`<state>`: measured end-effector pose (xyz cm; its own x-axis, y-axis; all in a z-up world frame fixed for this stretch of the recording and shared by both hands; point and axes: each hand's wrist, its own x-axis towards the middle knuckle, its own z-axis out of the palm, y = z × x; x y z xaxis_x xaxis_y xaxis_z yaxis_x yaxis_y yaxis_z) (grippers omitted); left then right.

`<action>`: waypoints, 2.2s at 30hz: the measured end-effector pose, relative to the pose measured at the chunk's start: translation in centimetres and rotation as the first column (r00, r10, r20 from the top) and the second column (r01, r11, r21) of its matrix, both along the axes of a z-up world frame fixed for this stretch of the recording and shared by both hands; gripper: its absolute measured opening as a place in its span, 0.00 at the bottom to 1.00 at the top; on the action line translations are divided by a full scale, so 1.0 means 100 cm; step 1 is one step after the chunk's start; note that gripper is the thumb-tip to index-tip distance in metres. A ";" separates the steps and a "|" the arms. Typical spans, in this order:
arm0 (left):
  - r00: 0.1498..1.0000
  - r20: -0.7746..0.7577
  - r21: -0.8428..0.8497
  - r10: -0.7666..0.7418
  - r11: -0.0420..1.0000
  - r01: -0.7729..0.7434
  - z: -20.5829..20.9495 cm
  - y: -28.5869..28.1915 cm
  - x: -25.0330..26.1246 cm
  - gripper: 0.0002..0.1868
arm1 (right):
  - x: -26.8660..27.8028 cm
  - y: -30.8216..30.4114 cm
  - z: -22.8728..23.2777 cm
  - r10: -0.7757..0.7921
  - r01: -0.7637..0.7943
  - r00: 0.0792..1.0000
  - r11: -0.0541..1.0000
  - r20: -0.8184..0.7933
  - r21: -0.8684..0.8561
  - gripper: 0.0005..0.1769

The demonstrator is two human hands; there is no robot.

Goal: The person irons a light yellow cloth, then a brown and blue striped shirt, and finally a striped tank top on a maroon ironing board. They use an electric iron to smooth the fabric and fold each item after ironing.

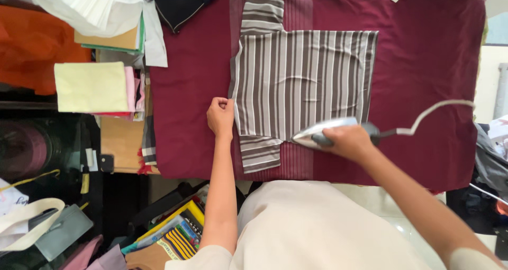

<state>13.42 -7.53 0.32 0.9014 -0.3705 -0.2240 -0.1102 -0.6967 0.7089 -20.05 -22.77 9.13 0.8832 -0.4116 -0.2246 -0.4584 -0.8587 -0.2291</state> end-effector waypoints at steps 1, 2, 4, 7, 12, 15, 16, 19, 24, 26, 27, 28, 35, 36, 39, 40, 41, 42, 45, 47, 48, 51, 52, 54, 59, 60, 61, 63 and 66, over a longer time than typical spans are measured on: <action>1.000 0.008 0.004 0.003 1.000 -0.003 0.006 -0.003 -0.004 0.09 | 0.000 0.005 0.001 -0.050 0.051 0.998 0.999 0.040 -0.014 0.18; 1.000 0.015 0.008 0.006 1.000 -0.006 0.012 -0.007 -0.008 0.09 | 0.003 0.008 0.002 -0.099 0.102 0.992 0.994 0.081 -0.026 0.18; 0.932 0.356 -0.052 -0.072 0.994 0.097 0.022 -0.019 -0.020 0.17 | 0.019 0.005 0.003 -0.242 0.249 0.948 0.969 0.207 -0.005 0.19; 0.854 0.447 -0.113 -0.267 0.930 0.350 0.018 -0.052 -0.038 0.22 | 0.076 -0.025 -0.007 -0.402 0.429 0.845 0.903 0.352 0.003 0.21; 0.627 0.562 0.104 -0.539 0.798 0.593 -0.017 -0.108 -0.053 0.33 | 0.139 -0.085 -0.035 -0.409 0.427 0.893 0.902 0.189 -0.068 0.24; 0.540 0.555 0.307 -0.633 0.759 0.574 -0.031 -0.103 -0.037 0.37 | 0.105 -0.138 -0.037 -0.503 0.549 0.830 0.814 0.241 -0.192 0.26; 0.546 0.549 0.311 -0.633 0.761 0.570 -0.034 -0.104 -0.037 0.37 | 0.089 -0.157 -0.035 -0.590 0.617 0.787 0.756 0.182 -0.218 0.28; 0.548 0.535 0.350 -0.644 0.759 0.549 -0.037 -0.101 -0.041 0.39 | 0.048 -0.206 -0.027 -0.676 0.702 0.710 0.656 0.200 -0.276 0.30; 0.567 0.488 0.379 -0.664 0.746 0.547 -0.036 -0.109 -0.037 0.41 | 0.029 -0.240 -0.025 -0.644 0.657 0.752 0.712 0.140 -0.249 0.29; 0.550 0.507 0.383 -0.663 0.745 0.545 -0.038 -0.101 -0.039 0.41 | 0.013 -0.228 -0.034 -0.675 0.683 0.728 0.695 0.123 -0.227 0.29; 0.543 0.526 0.379 -0.655 0.752 0.540 -0.039 -0.106 -0.037 0.41 | 0.005 -0.228 -0.038 -0.705 0.711 0.698 0.665 0.122 -0.229 0.30; 0.540 0.531 0.364 -0.653 0.751 0.551 -0.040 -0.109 -0.035 0.41 | -0.004 -0.228 -0.042 -0.735 0.739 0.668 0.633 0.121 -0.231 0.30; 0.551 0.560 0.121 -0.618 0.719 0.684 -0.003 -0.036 -0.022 0.26 | -0.114 -0.185 -0.020 -0.727 0.734 0.660 0.568 0.192 -0.372 0.37; 0.586 0.554 0.050 -0.592 0.726 0.686 0.009 -0.009 -0.028 0.21 | -0.117 -0.172 -0.006 -0.690 0.715 0.687 0.584 0.229 -0.385 0.38; 0.418 0.303 0.006 -0.856 0.440 0.898 0.042 0.064 -0.056 0.19 | -0.107 -0.088 0.018 -0.340 0.380 0.924 0.761 0.176 -0.526 0.38; 0.312 0.196 -0.010 -0.930 0.316 0.949 0.049 0.082 -0.064 0.24 | -0.101 -0.060 0.019 -0.310 0.352 0.930 0.907 0.198 -0.231 0.30; 0.297 0.274 0.023 -0.915 0.315 0.949 0.052 0.092 -0.069 0.26 | -0.091 -0.031 0.012 -0.078 0.104 0.990 0.967 0.118 -0.234 0.39; 0.276 0.349 0.058 -0.895 0.315 0.947 0.051 0.100 -0.075 0.28 | -0.089 -0.007 0.004 0.000 0.046 0.983 0.968 0.183 -0.247 0.34; 0.308 0.398 0.045 -0.864 0.354 0.934 0.031 0.112 -0.084 0.28 | -0.089 0.005 -0.036 -0.009 0.060 0.982 0.963 0.189 -0.262 0.19; 0.368 0.318 0.049 -0.874 0.403 0.914 0.016 0.116 -0.080 0.22 | -0.095 0.000 -0.052 -0.071 0.098 0.989 0.973 0.129 -0.211 0.14; 0.399 0.246 0.078 -0.883 0.428 0.900 0.011 0.116 -0.072 0.17 | -0.098 -0.003 -0.056 -0.091 0.105 0.991 0.982 0.097 -0.156 0.13; 0.378 -0.170 0.018 -0.910 0.381 0.925 0.011 0.108 -0.043 0.15 | -0.114 -0.019 -0.064 -0.171 0.165 0.985 0.968 0.018 0.192 0.09; 0.323 -0.336 -0.035 -0.885 0.355 0.934 0.012 0.096 -0.029 0.16 | -0.122 -0.028 -0.069 -0.196 0.188 0.981 0.923 -0.010 0.335 0.08; 0.234 -0.497 -0.052 -0.835 0.298 0.953 0.014 0.058 -0.005 0.18 | -0.130 -0.056 -0.085 -0.301 0.238 0.953 0.834 0.048 0.499 0.07; 0.747 0.058 -0.289 -0.662 0.705 0.647 0.030 -0.026 0.029 0.16 | -0.122 -0.117 -0.112 -0.771 0.449 0.636 0.347 -0.022 0.823 0.12; 0.825 0.206 -0.266 -0.527 0.781 0.565 0.032 -0.031 0.027 0.19 | -0.118 -0.120 -0.111 -0.831 0.437 0.555 0.252 -0.038 0.863 0.14; 0.858 0.352 -0.261 -0.372 0.842 0.472 0.032 -0.036 0.028 0.23 | -0.113 -0.118 -0.108 -0.841 0.491 0.539 0.266 -0.049 0.830 0.17; 0.913 0.091 -0.110 -0.398 0.907 0.406 0.024 -0.022 0.019 0.28 | -0.104 -0.107 -0.101 -0.861 0.593 0.503 0.282 -0.073 0.754 0.23; 0.923 -0.023 0.008 -0.384 0.923 0.384 0.005 -0.001 0.005 0.29 | -0.103 -0.086 -0.089 -0.907 0.576 0.419 0.233 -0.038 0.783 0.33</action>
